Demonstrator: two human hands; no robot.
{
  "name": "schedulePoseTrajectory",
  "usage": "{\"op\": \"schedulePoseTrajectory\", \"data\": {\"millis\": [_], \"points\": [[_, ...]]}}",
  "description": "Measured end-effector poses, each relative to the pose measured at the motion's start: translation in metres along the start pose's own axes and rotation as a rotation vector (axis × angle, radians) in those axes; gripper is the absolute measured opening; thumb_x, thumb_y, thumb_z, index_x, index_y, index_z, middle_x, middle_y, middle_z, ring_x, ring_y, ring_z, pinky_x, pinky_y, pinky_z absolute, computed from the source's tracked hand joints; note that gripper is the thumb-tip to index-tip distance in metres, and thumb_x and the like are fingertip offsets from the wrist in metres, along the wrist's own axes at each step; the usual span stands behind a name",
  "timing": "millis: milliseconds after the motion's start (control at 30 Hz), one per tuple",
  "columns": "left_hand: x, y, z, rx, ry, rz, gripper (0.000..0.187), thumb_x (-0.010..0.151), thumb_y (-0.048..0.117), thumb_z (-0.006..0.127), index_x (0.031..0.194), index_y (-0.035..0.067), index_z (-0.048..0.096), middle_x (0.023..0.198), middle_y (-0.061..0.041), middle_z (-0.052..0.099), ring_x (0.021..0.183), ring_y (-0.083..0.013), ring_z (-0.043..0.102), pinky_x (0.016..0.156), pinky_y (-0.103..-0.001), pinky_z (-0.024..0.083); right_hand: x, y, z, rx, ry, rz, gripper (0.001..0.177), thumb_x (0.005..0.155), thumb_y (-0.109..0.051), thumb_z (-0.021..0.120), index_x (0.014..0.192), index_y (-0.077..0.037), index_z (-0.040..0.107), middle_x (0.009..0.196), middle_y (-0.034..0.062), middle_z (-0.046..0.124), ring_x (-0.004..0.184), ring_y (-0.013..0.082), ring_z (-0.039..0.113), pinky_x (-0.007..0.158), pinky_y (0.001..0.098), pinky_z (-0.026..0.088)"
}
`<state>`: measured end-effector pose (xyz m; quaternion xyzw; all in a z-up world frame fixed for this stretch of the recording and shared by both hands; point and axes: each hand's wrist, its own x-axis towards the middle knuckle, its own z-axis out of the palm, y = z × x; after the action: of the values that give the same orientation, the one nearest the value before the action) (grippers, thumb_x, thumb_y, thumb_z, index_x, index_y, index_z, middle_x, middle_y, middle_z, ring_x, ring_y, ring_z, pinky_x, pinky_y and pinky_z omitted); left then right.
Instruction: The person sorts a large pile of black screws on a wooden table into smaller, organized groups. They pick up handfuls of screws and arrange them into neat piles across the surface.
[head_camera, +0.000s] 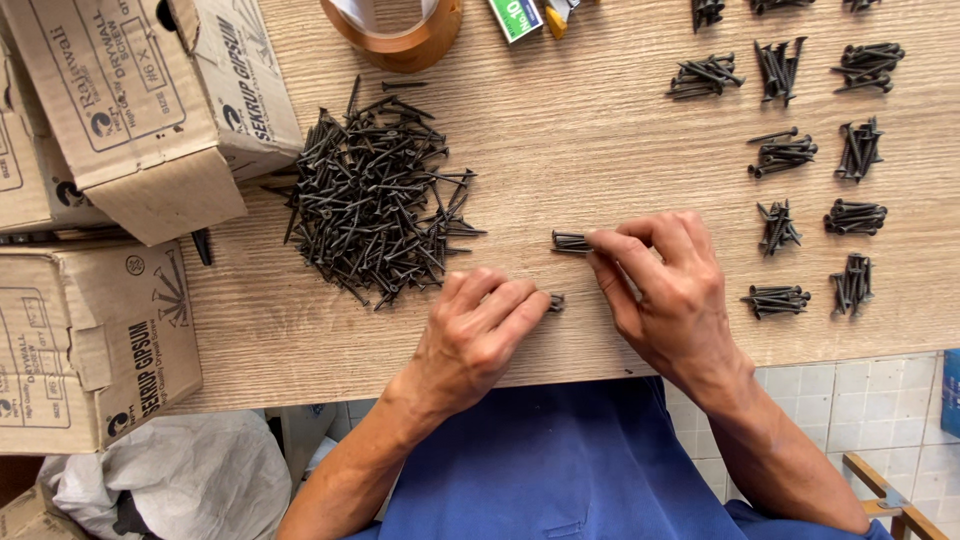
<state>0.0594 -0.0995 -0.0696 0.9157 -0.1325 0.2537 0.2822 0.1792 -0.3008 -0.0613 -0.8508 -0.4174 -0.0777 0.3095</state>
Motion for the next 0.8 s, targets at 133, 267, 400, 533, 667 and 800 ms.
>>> {"op": "schedulePoseTrajectory", "data": {"millis": [133, 267, 400, 533, 667, 800], "points": [[0.01, 0.001, 0.018, 0.017, -0.039, 0.008, 0.014, 0.109, 0.012, 0.06, 0.112, 0.01, 0.073, 0.098, -0.008, 0.066, 0.089, -0.028, 0.063, 0.079, -0.038, 0.049, 0.002, 0.002, 0.0, 0.0, -0.058, 0.038, 0.012, 0.103, -0.01, 0.076, 0.114, -0.01, 0.08, 0.101, 0.0096, 0.064, 0.092, 0.031, 0.063, 0.086, 0.045, 0.055], [0.026, -0.002, 0.015, 0.113, -0.11, -0.092, 0.046, 0.1, 0.025, 0.073, 0.141, 0.007, 0.066, 0.115, -0.013, 0.065, 0.101, -0.0299, 0.062, 0.08, -0.039, 0.048, 0.002, 0.0, -0.001, 0.037, -0.129, 0.057, 0.018, 0.103, -0.013, 0.071, 0.12, -0.011, 0.078, 0.109, 0.0103, 0.062, 0.097, 0.0323, 0.063, 0.086, 0.0472, 0.053], [0.029, -0.007, 0.017, 0.151, -0.186, -0.107, 0.045, 0.099, 0.031, 0.073, 0.135, 0.003, 0.068, 0.114, -0.013, 0.062, 0.104, -0.0323, 0.06, 0.082, -0.042, 0.046, -0.002, 0.0, -0.002, 0.049, -0.179, 0.04, 0.025, 0.1, -0.017, 0.072, 0.125, -0.011, 0.075, 0.112, 0.0108, 0.06, 0.099, 0.0328, 0.062, 0.086, 0.0474, 0.052], [0.028, -0.01, 0.021, 0.137, -0.192, -0.106, 0.036, 0.098, 0.032, 0.074, 0.124, 0.008, 0.072, 0.097, -0.006, 0.055, 0.096, -0.0292, 0.057, 0.079, -0.041, 0.047, -0.003, -0.001, -0.006, 0.057, -0.202, 0.055, 0.026, 0.098, -0.016, 0.073, 0.124, -0.011, 0.075, 0.108, 0.0103, 0.059, 0.095, 0.0323, 0.062, 0.086, 0.0466, 0.051], [0.033, -0.017, 0.026, 0.106, -0.182, -0.051, 0.019, 0.103, 0.026, 0.066, 0.113, 0.01, 0.072, 0.091, -0.005, 0.053, 0.089, -0.0275, 0.056, 0.077, -0.04, 0.047, -0.009, -0.002, -0.006, 0.019, -0.198, 0.065, 0.024, 0.1, -0.018, 0.072, 0.123, -0.012, 0.075, 0.104, 0.0078, 0.058, 0.092, 0.0292, 0.062, 0.084, 0.0446, 0.051], [0.051, -0.03, 0.038, 0.088, -0.182, 0.093, 0.008, 0.101, 0.016, 0.067, 0.1, 0.011, 0.072, 0.087, -0.006, 0.052, 0.085, -0.0291, 0.055, 0.074, -0.041, 0.047, -0.014, 0.0, -0.007, -0.111, -0.141, 0.062, 0.02, 0.102, -0.02, 0.073, 0.12, -0.012, 0.077, 0.101, 0.0053, 0.06, 0.09, 0.0249, 0.062, 0.085, 0.0415, 0.051]]}}
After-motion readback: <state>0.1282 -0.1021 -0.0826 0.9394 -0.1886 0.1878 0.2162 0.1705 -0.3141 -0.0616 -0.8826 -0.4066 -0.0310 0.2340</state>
